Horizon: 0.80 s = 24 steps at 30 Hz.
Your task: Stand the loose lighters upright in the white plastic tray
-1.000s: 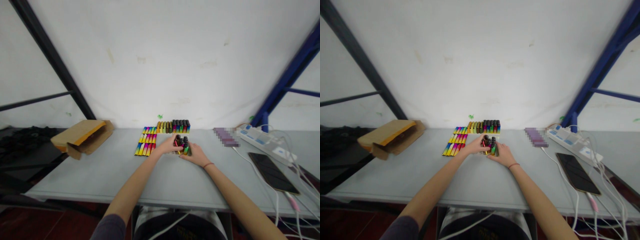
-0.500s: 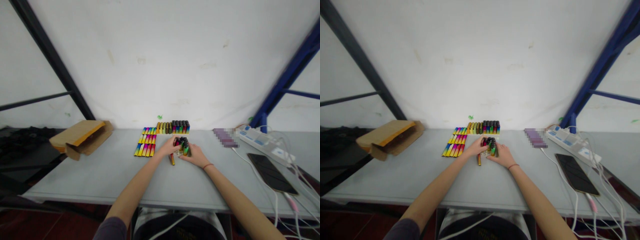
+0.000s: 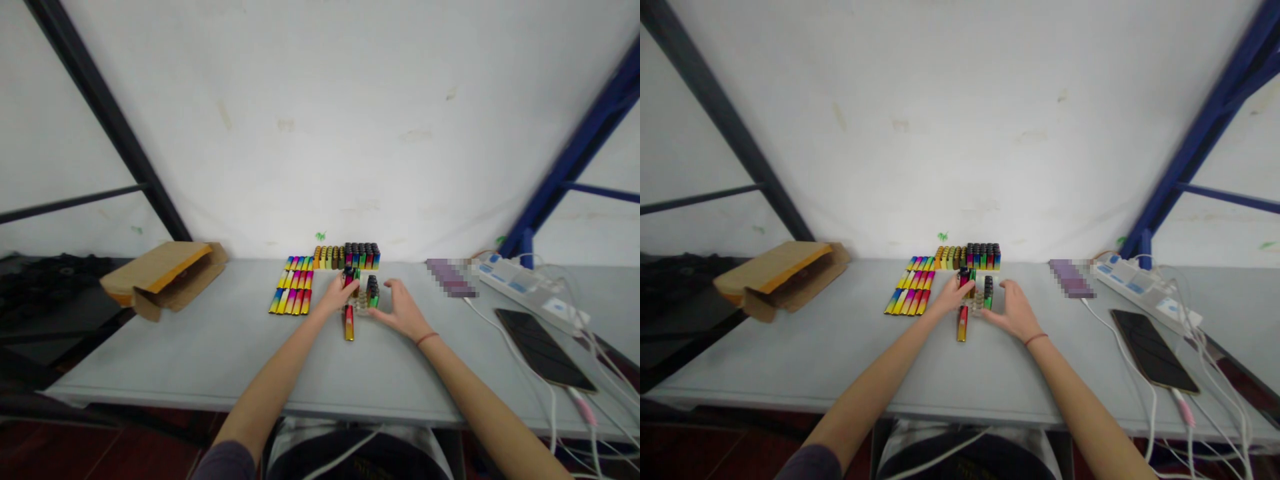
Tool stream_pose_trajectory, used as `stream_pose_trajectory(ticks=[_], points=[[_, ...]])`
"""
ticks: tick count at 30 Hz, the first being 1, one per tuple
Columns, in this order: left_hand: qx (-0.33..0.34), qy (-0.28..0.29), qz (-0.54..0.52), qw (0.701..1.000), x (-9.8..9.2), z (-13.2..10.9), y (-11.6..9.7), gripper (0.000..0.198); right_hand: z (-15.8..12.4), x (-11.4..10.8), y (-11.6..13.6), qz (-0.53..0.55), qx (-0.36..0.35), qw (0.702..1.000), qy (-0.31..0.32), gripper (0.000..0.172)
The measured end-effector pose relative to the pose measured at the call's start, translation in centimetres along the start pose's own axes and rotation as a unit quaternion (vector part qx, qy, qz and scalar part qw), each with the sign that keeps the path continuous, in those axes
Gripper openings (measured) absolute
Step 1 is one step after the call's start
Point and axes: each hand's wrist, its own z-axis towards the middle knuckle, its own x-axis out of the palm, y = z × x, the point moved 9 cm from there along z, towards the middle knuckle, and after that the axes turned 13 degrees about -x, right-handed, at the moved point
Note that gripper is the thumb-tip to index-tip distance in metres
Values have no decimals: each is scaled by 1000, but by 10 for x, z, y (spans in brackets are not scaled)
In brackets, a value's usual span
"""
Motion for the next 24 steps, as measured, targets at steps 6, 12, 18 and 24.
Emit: stream_pose_trajectory(ticks=[6,12,18,24], points=[[-157,-101,-260,947,-25,-7,16,26,-6,14,72,-52,31,983,171,40],[-320,-108,-302,892,-55,-52,29,7,-3,55,111,34,41,973,225,30],[-350,-104,-364,857,-60,-89,38,12,32,31,105,111,81,990,28,12],[-291,-31,-440,849,-40,-74,30,31,68,51,137,-16,-19,993,112,15]])
